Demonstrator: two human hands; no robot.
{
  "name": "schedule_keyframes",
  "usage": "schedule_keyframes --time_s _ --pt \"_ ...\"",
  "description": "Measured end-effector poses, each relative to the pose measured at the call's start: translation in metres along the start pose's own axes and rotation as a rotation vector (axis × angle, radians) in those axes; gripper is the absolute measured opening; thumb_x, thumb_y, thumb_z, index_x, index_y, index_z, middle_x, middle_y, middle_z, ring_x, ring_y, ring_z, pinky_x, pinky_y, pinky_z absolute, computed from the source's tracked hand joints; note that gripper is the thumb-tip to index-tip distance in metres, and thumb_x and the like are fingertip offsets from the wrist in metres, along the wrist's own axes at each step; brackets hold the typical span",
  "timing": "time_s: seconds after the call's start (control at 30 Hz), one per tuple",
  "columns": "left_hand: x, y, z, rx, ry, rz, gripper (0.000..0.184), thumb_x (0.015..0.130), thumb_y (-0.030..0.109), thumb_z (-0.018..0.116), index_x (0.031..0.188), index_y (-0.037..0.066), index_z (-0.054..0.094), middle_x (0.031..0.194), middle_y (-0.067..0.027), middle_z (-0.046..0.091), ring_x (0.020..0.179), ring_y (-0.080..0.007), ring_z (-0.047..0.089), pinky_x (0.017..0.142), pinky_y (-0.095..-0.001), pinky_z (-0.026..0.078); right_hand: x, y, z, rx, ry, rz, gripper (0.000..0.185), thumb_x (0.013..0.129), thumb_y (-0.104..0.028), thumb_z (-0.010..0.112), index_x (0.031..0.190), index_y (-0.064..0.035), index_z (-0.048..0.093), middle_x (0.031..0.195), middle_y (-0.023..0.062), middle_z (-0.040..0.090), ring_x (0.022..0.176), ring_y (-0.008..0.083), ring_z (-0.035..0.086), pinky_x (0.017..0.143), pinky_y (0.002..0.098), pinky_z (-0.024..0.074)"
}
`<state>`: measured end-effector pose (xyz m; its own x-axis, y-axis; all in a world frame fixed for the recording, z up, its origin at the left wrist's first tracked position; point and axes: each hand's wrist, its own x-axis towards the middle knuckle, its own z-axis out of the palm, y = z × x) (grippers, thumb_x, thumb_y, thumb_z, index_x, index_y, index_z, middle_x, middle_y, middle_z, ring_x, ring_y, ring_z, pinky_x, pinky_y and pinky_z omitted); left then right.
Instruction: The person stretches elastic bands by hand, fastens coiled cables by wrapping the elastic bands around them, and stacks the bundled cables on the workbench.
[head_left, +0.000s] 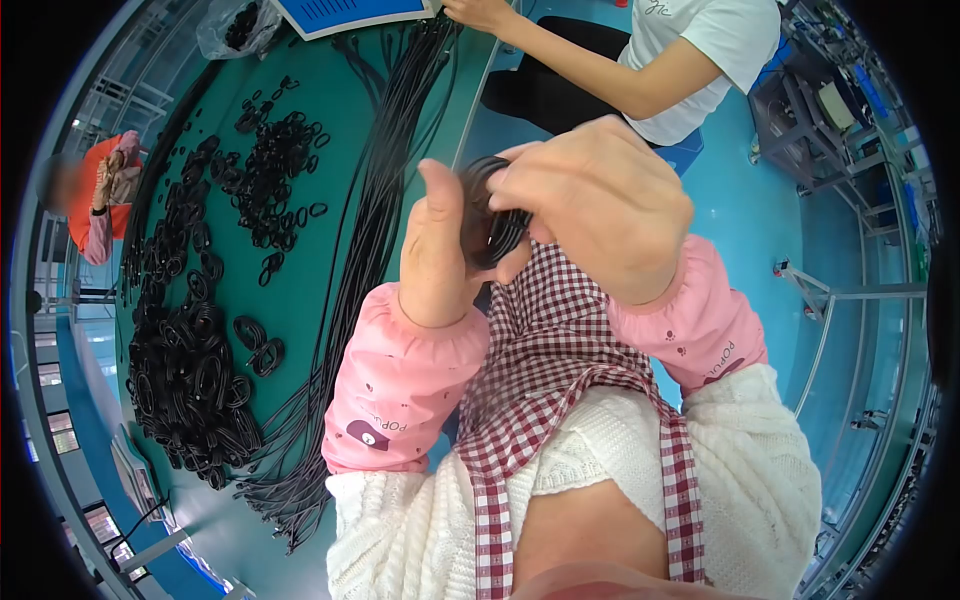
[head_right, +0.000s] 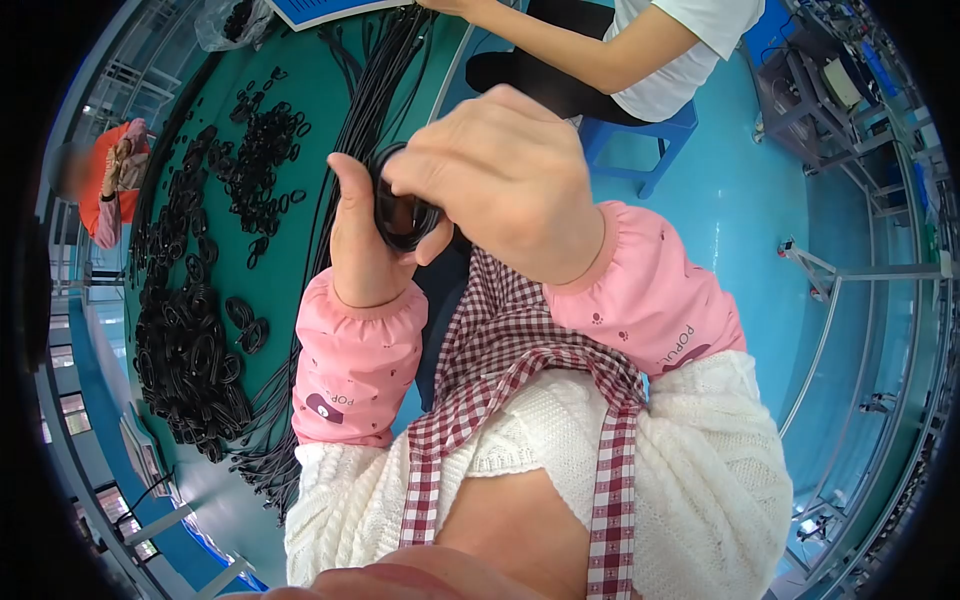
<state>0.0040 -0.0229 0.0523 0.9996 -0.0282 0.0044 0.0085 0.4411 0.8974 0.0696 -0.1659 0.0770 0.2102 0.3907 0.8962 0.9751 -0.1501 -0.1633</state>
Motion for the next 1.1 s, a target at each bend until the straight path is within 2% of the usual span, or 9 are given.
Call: schedule_keyframes --time_s 0.1,0.17,0.27,0.4,0.7,0.8,0.9,0.93,1.1 --pt "0.002 -0.011 -0.007 0.009 -0.034 -0.011 0.082 0.097 0.066 0.019 0.104 -0.007 0.055 0.071 -0.0084 0.054 0.045 -0.0088 0.042 0.04 -0.0217 0.023 0.002 0.009 0.007 -0.016 -0.012 -0.16 0.031 0.057 -0.01 0.076 0.087 -0.0075 0.073 0.077 -0.0006 0.065 0.07 0.0164 0.063 0.062 0.0263 0.0443" --pt "0.002 -0.011 -0.004 -0.039 -0.001 -0.003 0.081 0.097 0.066 0.019 0.107 -0.006 0.054 0.072 -0.009 0.056 0.046 -0.0095 0.043 0.039 -0.0216 0.024 0.005 0.013 0.007 0.078 -0.06 -0.068 0.029 0.06 -0.009 0.076 0.088 -0.0065 0.073 0.074 0.0006 0.064 0.069 0.018 0.062 0.062 0.0265 0.0448" --pt "0.004 0.001 0.008 -0.061 0.023 0.016 0.082 0.096 0.068 0.02 0.118 -0.005 0.051 0.072 -0.0107 0.059 0.047 -0.0114 0.046 0.039 -0.021 0.027 0.007 0.008 0.008 0.173 -0.073 0.152 0.023 0.068 -0.01 0.073 0.091 -0.0066 0.072 0.078 0.0028 0.066 0.074 0.0175 0.063 0.067 0.0283 0.0493" --pt "0.002 -0.003 -0.002 -0.085 -0.063 -0.061 0.088 0.093 0.071 0.019 0.119 -0.007 0.05 0.073 -0.0119 0.061 0.047 -0.0115 0.048 0.039 -0.021 0.031 0.009 0.025 0.005 0.964 -0.096 0.816 0.015 0.08 -0.009 0.075 0.093 -0.0012 0.071 0.083 0.0049 0.069 0.078 0.01 0.064 0.069 0.0237 0.052" --pt "0.006 -0.008 -0.005 -0.02 -0.066 -0.062 0.087 0.092 0.073 0.019 0.113 -0.005 0.051 0.078 -0.0122 0.063 0.051 -0.0105 0.049 0.041 -0.021 0.031 0.011 0.038 0.002 0.879 -0.436 0.796 0.013 0.084 -0.01 0.071 0.092 0.0006 0.07 0.079 0.0059 0.069 0.074 0.0115 0.066 0.069 0.0232 0.053" --pt "0.009 -0.012 -0.016 -0.11 -0.157 -0.049 0.084 0.095 0.068 0.026 0.126 -0.007 0.045 0.094 -0.0134 0.063 0.066 -0.0111 0.053 0.053 -0.0216 0.038 0.016 0.029 -0.01 0.937 -0.367 1.021 0.013 0.085 -0.009 0.07 0.094 0.001 0.07 0.078 0.0064 0.069 0.074 0.0121 0.067 0.068 0.0234 0.0522" --pt "0.004 -0.008 -0.016 0.012 -0.122 0.078 0.08 0.097 0.061 0.033 0.139 -0.007 0.036 0.109 -0.014 0.06 0.083 -0.0116 0.053 0.068 -0.0238 0.041 0.001 0.038 -0.004 0.643 -0.144 0.578 0.014 0.086 -0.007 0.067 0.098 0.0002 0.07 0.081 0.0066 0.069 0.075 0.0132 0.067 0.067 0.0237 0.0513" --pt "0.002 -0.007 -0.028 0.007 -0.212 0.072 0.077 0.098 0.048 0.047 0.146 -0.007 0.026 0.122 -0.0146 0.055 0.097 -0.0144 0.051 0.082 -0.0272 0.042 -0.001 0.036 -0.009 0.452 -0.187 0.405 0.017 0.086 -0.005 0.066 0.102 -0.0009 0.07 0.086 0.0076 0.069 0.077 0.0143 0.067 0.068 0.0238 0.0511" --pt "-0.012 -0.008 -0.028 0.53 -0.04 0.321 0.082 0.088 0.033 0.069 0.147 -0.005 0.026 0.125 -0.0139 0.052 0.111 -0.021 0.048 0.095 -0.0328 0.041 -0.017 0.014 -0.004 0.607 -0.152 0.65 0.019 0.088 -0.008 0.066 0.106 -0.0007 0.069 0.092 0.0076 0.068 0.082 0.0121 0.065 0.073 0.0245 0.0502"
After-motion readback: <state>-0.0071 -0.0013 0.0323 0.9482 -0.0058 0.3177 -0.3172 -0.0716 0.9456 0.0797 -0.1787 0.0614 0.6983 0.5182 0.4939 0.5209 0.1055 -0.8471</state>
